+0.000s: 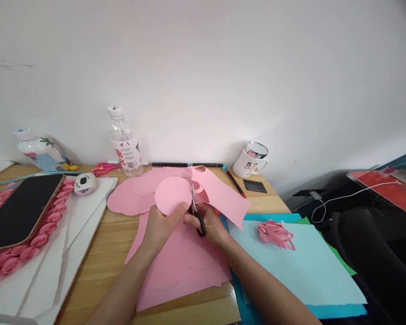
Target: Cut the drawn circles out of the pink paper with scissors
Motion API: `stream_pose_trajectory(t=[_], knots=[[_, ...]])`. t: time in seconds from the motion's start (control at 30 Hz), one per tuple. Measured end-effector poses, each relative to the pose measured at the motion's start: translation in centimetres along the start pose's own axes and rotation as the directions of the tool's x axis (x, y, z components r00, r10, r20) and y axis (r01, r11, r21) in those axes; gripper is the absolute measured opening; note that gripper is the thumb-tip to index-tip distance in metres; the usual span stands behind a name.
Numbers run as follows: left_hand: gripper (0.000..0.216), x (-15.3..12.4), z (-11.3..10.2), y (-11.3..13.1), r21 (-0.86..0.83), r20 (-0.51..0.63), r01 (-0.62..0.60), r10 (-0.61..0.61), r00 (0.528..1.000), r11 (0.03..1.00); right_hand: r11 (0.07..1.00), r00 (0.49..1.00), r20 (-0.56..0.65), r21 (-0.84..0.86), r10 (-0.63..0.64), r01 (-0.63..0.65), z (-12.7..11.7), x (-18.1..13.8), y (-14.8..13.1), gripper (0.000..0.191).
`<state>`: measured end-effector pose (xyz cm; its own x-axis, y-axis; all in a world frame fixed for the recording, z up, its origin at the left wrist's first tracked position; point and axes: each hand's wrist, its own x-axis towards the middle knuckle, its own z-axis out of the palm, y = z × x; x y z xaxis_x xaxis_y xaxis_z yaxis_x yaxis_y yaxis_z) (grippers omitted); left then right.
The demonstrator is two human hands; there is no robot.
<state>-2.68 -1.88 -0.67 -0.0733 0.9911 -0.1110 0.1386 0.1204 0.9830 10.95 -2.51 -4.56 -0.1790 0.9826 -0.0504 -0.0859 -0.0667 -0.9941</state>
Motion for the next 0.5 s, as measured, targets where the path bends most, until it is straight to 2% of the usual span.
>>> stream_pose_trajectory(t=[0.5], knots=[[0.029, -0.15, -0.07, 0.31, 0.031, 0.008, -0.001, 0.001, 1.000, 1.000, 0.999, 1.000, -0.016, -0.033, -0.003, 0.002, 0.26, -0.16, -0.45, 0.022]])
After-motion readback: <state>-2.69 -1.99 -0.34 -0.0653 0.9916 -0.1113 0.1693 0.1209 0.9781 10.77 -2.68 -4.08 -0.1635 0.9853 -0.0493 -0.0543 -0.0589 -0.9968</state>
